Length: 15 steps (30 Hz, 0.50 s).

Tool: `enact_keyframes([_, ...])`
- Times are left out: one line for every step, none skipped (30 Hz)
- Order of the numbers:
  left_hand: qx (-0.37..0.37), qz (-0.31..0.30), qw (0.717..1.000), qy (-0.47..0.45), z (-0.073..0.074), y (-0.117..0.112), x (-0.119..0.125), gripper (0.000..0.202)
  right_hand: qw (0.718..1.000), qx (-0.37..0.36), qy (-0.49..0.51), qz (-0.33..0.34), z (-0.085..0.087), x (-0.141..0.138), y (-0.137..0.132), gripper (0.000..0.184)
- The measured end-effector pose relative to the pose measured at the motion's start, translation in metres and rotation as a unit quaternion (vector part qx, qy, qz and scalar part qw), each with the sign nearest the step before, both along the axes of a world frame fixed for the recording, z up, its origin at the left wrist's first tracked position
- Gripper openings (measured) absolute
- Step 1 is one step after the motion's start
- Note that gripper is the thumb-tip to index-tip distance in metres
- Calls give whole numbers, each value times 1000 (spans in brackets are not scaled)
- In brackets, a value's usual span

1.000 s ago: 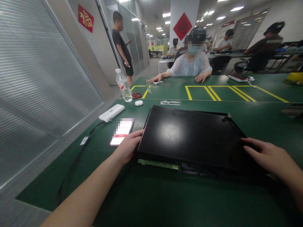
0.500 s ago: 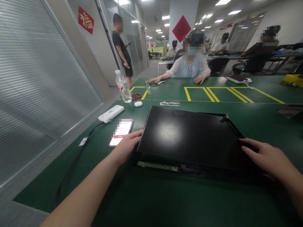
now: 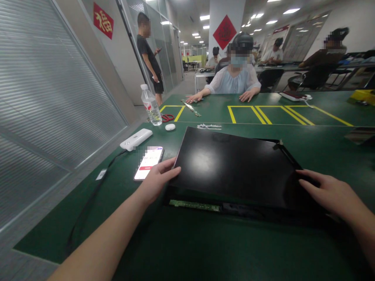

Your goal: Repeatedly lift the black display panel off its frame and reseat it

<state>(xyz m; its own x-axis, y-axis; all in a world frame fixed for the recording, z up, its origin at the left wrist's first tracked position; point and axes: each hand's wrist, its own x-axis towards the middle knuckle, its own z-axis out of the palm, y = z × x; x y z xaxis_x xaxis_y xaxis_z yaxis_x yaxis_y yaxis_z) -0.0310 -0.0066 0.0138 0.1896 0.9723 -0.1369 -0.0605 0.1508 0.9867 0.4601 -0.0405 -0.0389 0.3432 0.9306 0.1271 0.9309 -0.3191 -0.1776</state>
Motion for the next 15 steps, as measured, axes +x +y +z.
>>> enact_keyframes([8,-10,1000,-1,0,-2,0,56,1000,-8,9,-7,1,-1,0,59])
enact_keyframes([13,-17,1000,-6,0,-3,0,59,999,-21,22,-18,3,-2,0,61])
enact_keyframes([14,-23,999,-17,1,-4,0,61,998,-34,37,-27,4,-2,0,62])
enact_keyframes([15,-27,999,-30,1,-5,1,62,997,-39,49,-35,6,-3,0,63])
enact_keyframes([15,-30,999,-43,0,-5,1,62,996,-44,62,-41,8,-4,0,64])
enact_keyframes([17,-31,998,-54,0,-5,2,62,995,-48,76,-47,9,-5,0,66])
enact_keyframes([20,-31,997,-62,-1,-5,3,62,993,-52,91,-53,10,-6,0,68])
enact_keyframes([23,-31,997,-69,-1,-4,3,62,991,-51,105,-59,11,-6,0,70])
enact_keyframes([27,-31,996,-73,-2,-4,4,61,990,-45,116,-65,12,-7,0,72])
enact_keyframes([30,-32,996,-77,-3,-4,4,61,989,-34,124,-68,12,-7,0,73])
enact_keyframes([33,-33,996,-80,-3,-4,4,61,989,-21,131,-70,12,-6,0,73])
enact_keyframes([38,-34,995,-82,-3,-4,5,61,988,-8,136,-73,11,-6,1,73])
enact_keyframes([44,-35,995,-84,-3,-4,5,60,987,2,142,-76,9,-5,1,72])
enact_keyframes([51,-34,994,-85,-2,-5,6,60,986,8,149,-81,8,-4,2,72])
enact_keyframes([60,-34,994,-87,-2,-5,6,59,983,12,158,-89,6,-3,3,72])
